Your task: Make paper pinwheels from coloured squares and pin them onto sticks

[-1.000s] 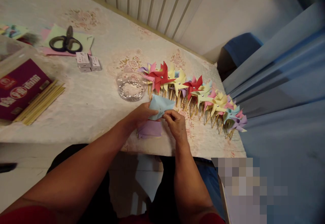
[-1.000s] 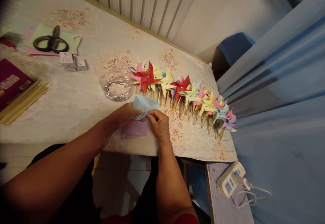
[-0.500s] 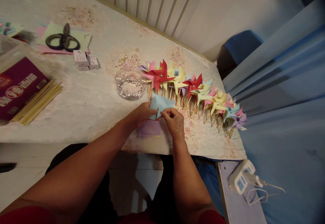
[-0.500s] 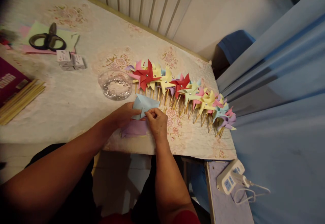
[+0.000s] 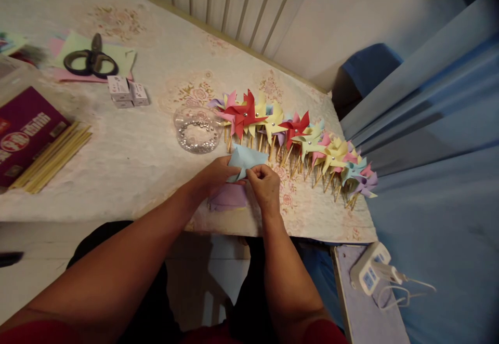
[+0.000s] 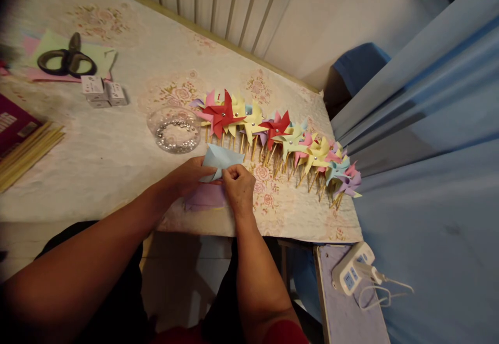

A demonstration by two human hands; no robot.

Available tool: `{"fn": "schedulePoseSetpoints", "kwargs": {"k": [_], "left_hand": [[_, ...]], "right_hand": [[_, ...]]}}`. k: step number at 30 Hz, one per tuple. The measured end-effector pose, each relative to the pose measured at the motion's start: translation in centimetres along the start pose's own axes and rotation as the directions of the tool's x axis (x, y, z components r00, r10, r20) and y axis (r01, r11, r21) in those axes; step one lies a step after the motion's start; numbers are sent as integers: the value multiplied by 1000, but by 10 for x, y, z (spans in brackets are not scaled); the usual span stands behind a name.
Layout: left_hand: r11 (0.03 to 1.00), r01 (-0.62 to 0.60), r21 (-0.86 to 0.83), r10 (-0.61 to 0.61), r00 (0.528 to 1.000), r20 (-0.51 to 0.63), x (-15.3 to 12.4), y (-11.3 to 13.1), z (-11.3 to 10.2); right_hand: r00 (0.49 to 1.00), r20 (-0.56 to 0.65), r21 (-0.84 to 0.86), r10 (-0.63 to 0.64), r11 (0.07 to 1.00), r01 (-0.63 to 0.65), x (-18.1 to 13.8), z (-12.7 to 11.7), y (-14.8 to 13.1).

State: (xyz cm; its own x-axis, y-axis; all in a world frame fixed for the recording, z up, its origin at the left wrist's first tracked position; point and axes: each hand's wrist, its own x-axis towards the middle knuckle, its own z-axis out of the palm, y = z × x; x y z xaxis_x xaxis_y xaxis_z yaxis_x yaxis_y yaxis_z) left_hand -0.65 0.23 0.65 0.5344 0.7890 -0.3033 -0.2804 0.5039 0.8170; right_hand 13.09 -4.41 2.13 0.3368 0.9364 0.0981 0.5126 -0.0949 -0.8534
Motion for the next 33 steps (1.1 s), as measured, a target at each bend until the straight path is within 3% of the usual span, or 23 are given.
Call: {"fn": "schedulePoseSetpoints", "kwargs": {"k": [13,24,28,31,33], "left_hand": [[999,-47,6,48,997,-53,-1,-1,5],[989,-64,133,85,982,-167,-1,1,9],[989,-23,147,50,982,-181,-4,9,8],[981,-5,196,24,995,-97,-9,17,6],[965,-14,262,19,1000,-18,-12,19,4]], "right_hand": [[999,-17,-20,37,999,-37,0,2,-2],[999,-26,-15,26,1000,-27,-2,5,-3],[992,-129,16,-7,1000,9,1,-13,-7],[959,-283,59,-27,997,46,6,-35,-7],[965,-260,133,-30,989,67,8,-47,-6]]}}
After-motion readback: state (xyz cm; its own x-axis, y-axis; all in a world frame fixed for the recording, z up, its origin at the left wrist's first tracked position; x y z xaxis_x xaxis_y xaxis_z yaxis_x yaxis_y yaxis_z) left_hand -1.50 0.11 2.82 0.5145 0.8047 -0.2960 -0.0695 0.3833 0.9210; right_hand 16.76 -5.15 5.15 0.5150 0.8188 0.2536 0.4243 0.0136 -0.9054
